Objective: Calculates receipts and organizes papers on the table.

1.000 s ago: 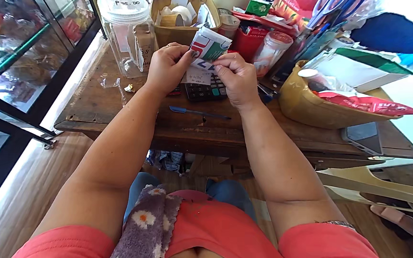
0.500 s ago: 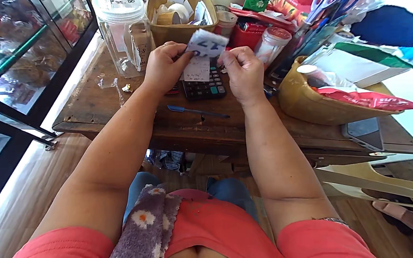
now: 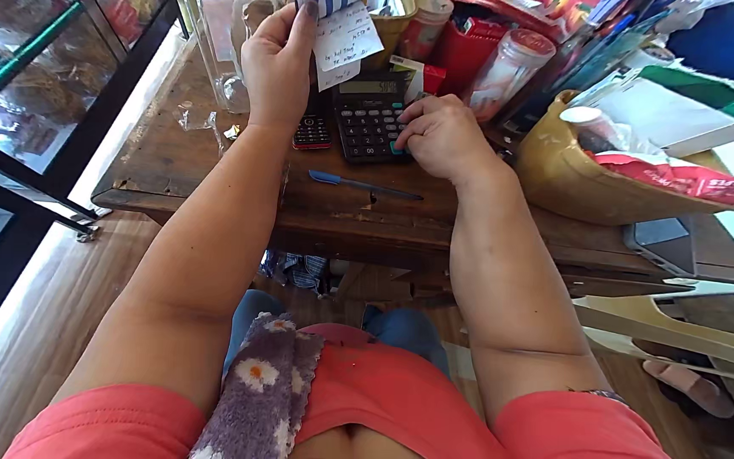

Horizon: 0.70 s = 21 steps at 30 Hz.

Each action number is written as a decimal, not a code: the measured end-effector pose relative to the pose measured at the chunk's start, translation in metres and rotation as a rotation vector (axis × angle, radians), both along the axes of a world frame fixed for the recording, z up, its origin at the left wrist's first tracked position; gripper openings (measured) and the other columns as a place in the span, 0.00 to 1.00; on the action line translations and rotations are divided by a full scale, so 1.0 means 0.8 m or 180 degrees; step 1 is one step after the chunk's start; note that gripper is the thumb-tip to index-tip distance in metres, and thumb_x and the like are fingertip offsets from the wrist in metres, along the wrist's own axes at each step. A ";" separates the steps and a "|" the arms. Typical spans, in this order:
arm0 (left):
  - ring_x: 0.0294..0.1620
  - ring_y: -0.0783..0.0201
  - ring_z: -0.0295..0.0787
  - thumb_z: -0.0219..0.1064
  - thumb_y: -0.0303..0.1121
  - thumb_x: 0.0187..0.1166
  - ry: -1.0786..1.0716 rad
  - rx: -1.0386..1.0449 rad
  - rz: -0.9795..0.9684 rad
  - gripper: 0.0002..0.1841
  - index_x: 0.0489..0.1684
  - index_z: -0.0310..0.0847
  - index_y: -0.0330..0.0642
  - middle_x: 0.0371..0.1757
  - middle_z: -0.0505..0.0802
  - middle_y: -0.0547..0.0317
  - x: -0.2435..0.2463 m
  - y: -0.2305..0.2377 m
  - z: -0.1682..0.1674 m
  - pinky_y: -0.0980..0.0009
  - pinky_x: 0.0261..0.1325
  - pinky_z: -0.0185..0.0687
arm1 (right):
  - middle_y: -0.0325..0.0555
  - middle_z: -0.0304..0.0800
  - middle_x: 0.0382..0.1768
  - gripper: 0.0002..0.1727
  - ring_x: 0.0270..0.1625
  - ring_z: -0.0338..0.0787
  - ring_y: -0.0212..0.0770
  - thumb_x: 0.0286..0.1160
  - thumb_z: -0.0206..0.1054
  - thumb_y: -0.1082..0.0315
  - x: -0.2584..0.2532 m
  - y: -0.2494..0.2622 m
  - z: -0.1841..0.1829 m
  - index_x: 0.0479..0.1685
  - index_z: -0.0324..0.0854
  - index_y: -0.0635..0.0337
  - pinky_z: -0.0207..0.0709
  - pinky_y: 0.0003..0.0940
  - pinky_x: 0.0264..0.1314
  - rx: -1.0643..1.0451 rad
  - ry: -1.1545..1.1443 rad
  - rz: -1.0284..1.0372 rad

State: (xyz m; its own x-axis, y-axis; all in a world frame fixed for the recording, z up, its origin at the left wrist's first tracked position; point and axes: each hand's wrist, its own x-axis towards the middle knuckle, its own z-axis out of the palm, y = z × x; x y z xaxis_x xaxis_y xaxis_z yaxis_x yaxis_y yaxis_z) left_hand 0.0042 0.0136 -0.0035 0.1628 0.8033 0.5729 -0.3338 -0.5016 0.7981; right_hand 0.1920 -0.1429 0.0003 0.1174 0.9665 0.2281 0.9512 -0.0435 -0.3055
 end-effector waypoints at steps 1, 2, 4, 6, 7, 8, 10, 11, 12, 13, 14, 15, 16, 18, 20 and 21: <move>0.32 0.69 0.92 0.60 0.31 0.89 0.0008 -0.0007 0.0005 0.12 0.41 0.88 0.34 0.31 0.93 0.60 0.000 -0.001 0.000 0.69 0.38 0.91 | 0.53 0.87 0.67 0.16 0.77 0.75 0.60 0.74 0.59 0.76 -0.001 0.000 -0.001 0.36 0.96 0.58 0.59 0.65 0.78 0.0059 -0.0007 -0.0007; 0.32 0.69 0.92 0.60 0.31 0.89 0.0003 -0.0017 0.0016 0.12 0.42 0.88 0.34 0.32 0.93 0.60 -0.001 -0.001 0.001 0.69 0.38 0.91 | 0.54 0.88 0.66 0.16 0.75 0.77 0.59 0.74 0.59 0.77 -0.002 -0.001 -0.003 0.36 0.96 0.59 0.61 0.63 0.78 0.0178 0.0006 -0.0004; 0.32 0.69 0.92 0.60 0.31 0.88 -0.0044 -0.0028 0.0040 0.12 0.44 0.88 0.33 0.32 0.93 0.60 0.001 -0.002 0.001 0.70 0.38 0.90 | 0.57 0.89 0.64 0.17 0.71 0.80 0.60 0.74 0.58 0.77 -0.006 0.001 -0.008 0.38 0.96 0.59 0.66 0.58 0.75 0.0599 0.0080 0.0099; 0.33 0.69 0.93 0.60 0.30 0.88 -0.0093 -0.0049 0.0003 0.11 0.45 0.87 0.33 0.33 0.94 0.59 0.002 -0.002 0.000 0.68 0.40 0.92 | 0.58 0.88 0.63 0.17 0.70 0.81 0.59 0.75 0.58 0.75 -0.014 0.005 -0.015 0.42 0.96 0.57 0.68 0.57 0.73 0.0908 0.0112 0.0325; 0.34 0.68 0.94 0.61 0.30 0.87 -0.0119 -0.0057 -0.0033 0.11 0.45 0.87 0.33 0.33 0.94 0.58 0.003 -0.003 0.000 0.67 0.42 0.93 | 0.58 0.87 0.65 0.17 0.71 0.81 0.58 0.76 0.57 0.73 -0.018 0.009 -0.019 0.46 0.96 0.55 0.68 0.57 0.74 0.0940 0.0079 0.0439; 0.35 0.68 0.94 0.60 0.30 0.87 -0.0122 -0.0053 -0.0068 0.10 0.44 0.87 0.33 0.33 0.94 0.58 0.003 -0.003 0.000 0.66 0.43 0.93 | 0.58 0.85 0.68 0.18 0.73 0.80 0.59 0.77 0.57 0.71 -0.023 0.013 -0.024 0.49 0.96 0.54 0.67 0.60 0.75 0.0905 0.0039 0.0551; 0.34 0.69 0.93 0.61 0.30 0.87 -0.0054 -0.0031 -0.0056 0.10 0.43 0.88 0.35 0.33 0.94 0.60 0.002 -0.004 0.001 0.68 0.42 0.92 | 0.58 0.82 0.73 0.19 0.78 0.76 0.61 0.77 0.56 0.69 -0.033 0.019 -0.028 0.52 0.95 0.51 0.62 0.66 0.76 0.0632 -0.0085 0.0682; 0.33 0.70 0.93 0.61 0.30 0.87 -0.0030 -0.0010 -0.0041 0.10 0.42 0.88 0.35 0.32 0.94 0.61 0.002 -0.004 0.001 0.69 0.40 0.91 | 0.56 0.81 0.75 0.20 0.80 0.74 0.62 0.77 0.55 0.69 -0.036 0.020 -0.026 0.52 0.95 0.51 0.59 0.68 0.76 0.0480 -0.0157 0.0680; 0.33 0.70 0.93 0.61 0.30 0.87 -0.0013 0.0001 -0.0041 0.10 0.42 0.88 0.35 0.32 0.94 0.61 0.001 -0.004 0.000 0.70 0.40 0.91 | 0.55 0.80 0.77 0.20 0.81 0.72 0.62 0.77 0.55 0.69 -0.038 0.021 -0.025 0.52 0.95 0.50 0.58 0.69 0.77 0.0401 -0.0219 0.0661; 0.33 0.71 0.92 0.61 0.30 0.87 0.0000 -0.0001 -0.0043 0.11 0.42 0.89 0.36 0.32 0.94 0.61 0.001 -0.005 0.001 0.70 0.39 0.91 | 0.55 0.80 0.77 0.20 0.82 0.72 0.61 0.77 0.55 0.70 -0.039 0.021 -0.025 0.51 0.95 0.50 0.57 0.68 0.78 0.0395 -0.0242 0.0637; 0.33 0.70 0.93 0.60 0.30 0.88 0.0000 -0.0005 -0.0054 0.11 0.42 0.88 0.35 0.32 0.94 0.61 0.001 -0.005 0.001 0.70 0.40 0.91 | 0.55 0.80 0.77 0.20 0.82 0.72 0.61 0.77 0.55 0.70 -0.039 0.021 -0.026 0.51 0.95 0.51 0.58 0.68 0.78 0.0439 -0.0217 0.0612; 0.34 0.70 0.93 0.60 0.30 0.88 -0.0015 -0.0004 -0.0064 0.11 0.43 0.88 0.35 0.33 0.94 0.60 0.001 -0.006 0.001 0.69 0.41 0.92 | 0.55 0.80 0.77 0.20 0.82 0.72 0.61 0.77 0.55 0.70 -0.037 0.021 -0.027 0.51 0.95 0.52 0.58 0.67 0.78 0.0512 -0.0167 0.0574; 0.34 0.69 0.94 0.60 0.30 0.88 -0.0043 -0.0006 -0.0076 0.11 0.44 0.88 0.35 0.33 0.95 0.60 0.001 -0.006 0.001 0.69 0.42 0.92 | 0.55 0.79 0.78 0.20 0.83 0.71 0.60 0.78 0.54 0.71 -0.035 0.021 -0.027 0.52 0.95 0.52 0.57 0.67 0.80 0.0585 -0.0126 0.0500; 0.35 0.70 0.94 0.60 0.30 0.88 -0.0057 -0.0020 -0.0078 0.11 0.44 0.88 0.35 0.33 0.94 0.61 0.001 -0.008 0.001 0.68 0.43 0.92 | 0.54 0.77 0.80 0.21 0.84 0.70 0.60 0.77 0.53 0.72 -0.031 0.021 -0.026 0.55 0.93 0.52 0.57 0.66 0.80 0.0651 -0.0107 0.0270; 0.36 0.69 0.94 0.60 0.30 0.88 -0.0064 -0.0030 -0.0104 0.10 0.43 0.88 0.35 0.34 0.95 0.60 0.001 -0.008 0.002 0.68 0.44 0.93 | 0.54 0.73 0.83 0.21 0.85 0.67 0.62 0.79 0.52 0.73 -0.031 0.021 -0.023 0.58 0.92 0.53 0.55 0.69 0.81 0.0397 -0.0121 0.0076; 0.36 0.69 0.94 0.60 0.30 0.88 -0.0057 -0.0027 -0.0101 0.10 0.44 0.88 0.35 0.34 0.95 0.60 0.001 -0.008 0.002 0.68 0.45 0.93 | 0.54 0.71 0.84 0.21 0.86 0.66 0.61 0.80 0.52 0.73 -0.032 0.021 -0.021 0.59 0.92 0.53 0.53 0.69 0.81 0.0243 -0.0116 0.0019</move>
